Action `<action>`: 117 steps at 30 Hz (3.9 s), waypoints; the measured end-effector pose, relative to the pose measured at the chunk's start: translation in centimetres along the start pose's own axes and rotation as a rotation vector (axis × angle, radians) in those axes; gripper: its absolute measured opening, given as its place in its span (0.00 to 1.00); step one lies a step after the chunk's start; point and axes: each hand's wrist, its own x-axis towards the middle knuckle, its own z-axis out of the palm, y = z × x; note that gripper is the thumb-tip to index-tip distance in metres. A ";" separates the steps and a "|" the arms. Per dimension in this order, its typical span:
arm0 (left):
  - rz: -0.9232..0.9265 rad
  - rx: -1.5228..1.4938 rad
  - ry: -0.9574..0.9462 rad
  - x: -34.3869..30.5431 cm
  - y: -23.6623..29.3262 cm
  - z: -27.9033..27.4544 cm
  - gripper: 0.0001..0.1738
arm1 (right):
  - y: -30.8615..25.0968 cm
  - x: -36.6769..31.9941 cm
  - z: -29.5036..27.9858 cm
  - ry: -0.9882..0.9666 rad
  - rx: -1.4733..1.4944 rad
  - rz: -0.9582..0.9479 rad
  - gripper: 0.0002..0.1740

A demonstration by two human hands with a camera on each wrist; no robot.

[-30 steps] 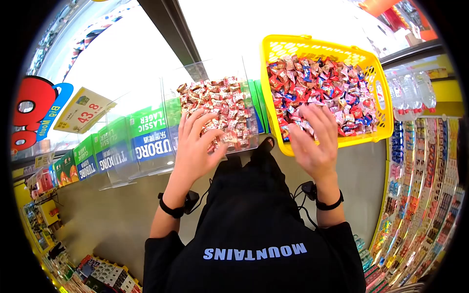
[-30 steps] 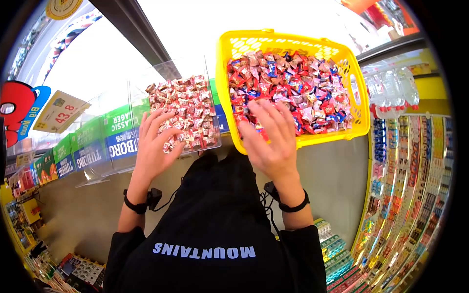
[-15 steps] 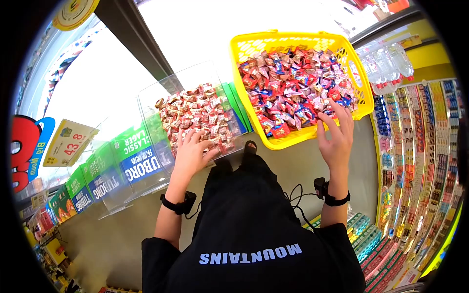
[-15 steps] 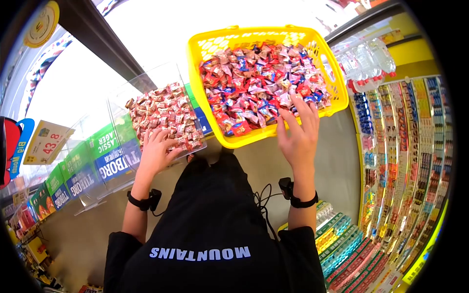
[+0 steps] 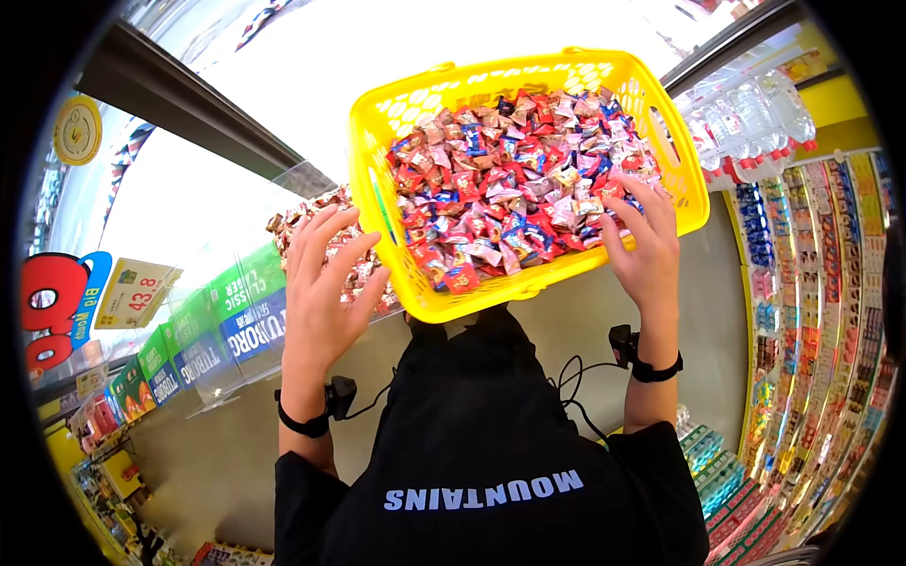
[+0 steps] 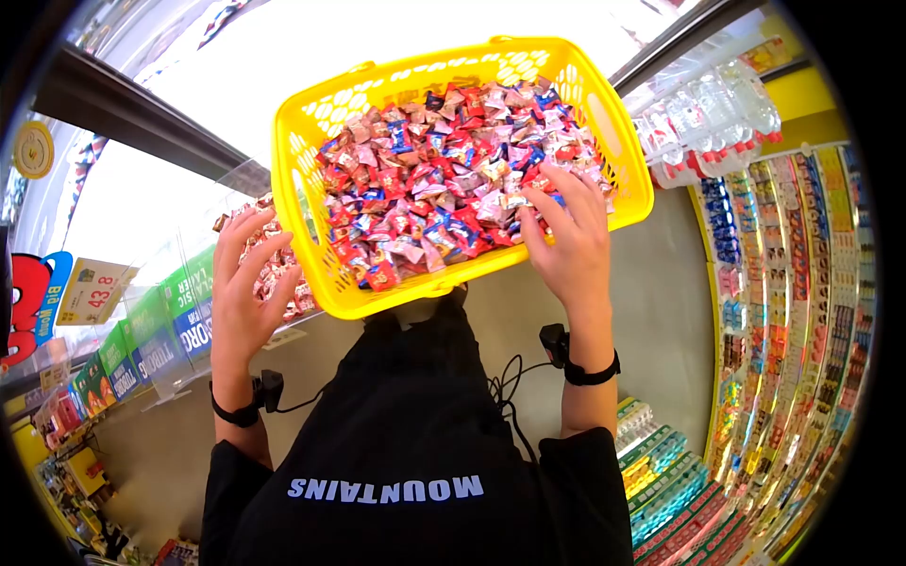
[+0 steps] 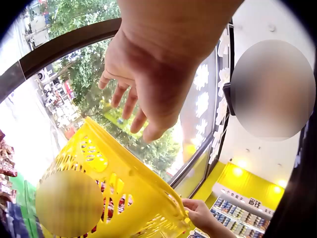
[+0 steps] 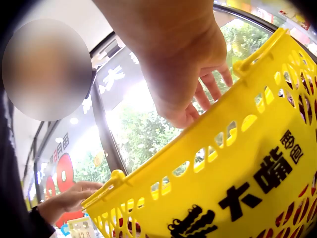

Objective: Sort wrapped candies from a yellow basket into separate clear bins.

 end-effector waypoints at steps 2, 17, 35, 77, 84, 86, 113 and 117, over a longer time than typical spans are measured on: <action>0.038 0.037 -0.058 1.8 2.0 0.6 0.19 | 1.8 0.6 0.3 -0.011 0.028 -0.039 0.14; -0.006 0.337 -0.582 6.9 6.8 9.5 0.20 | 4.0 1.0 1.5 0.023 0.132 -0.096 0.20; 0.258 0.207 -0.246 3.7 8.6 4.4 0.12 | -6.5 1.3 3.8 -0.067 0.632 -0.428 0.17; -0.287 0.262 -0.028 -12.7 -10.3 6.4 0.27 | -15.5 3.3 6.9 -0.123 0.347 -0.427 0.23; -0.327 0.236 0.016 -12.1 -9.1 6.4 0.26 | -15.2 2.9 6.9 -0.161 0.384 -0.418 0.21; -0.295 0.197 0.040 -10.8 -7.9 5.5 0.25 | -15.2 2.9 6.5 -0.161 0.390 -0.432 0.20; 0.035 0.151 -0.178 5.3 4.5 7.4 0.18 | 0.5 1.8 2.9 -0.071 0.174 -0.090 0.13; 0.037 0.192 -0.314 5.4 3.7 8.4 0.20 | 0.6 1.6 3.1 -0.059 0.200 -0.088 0.13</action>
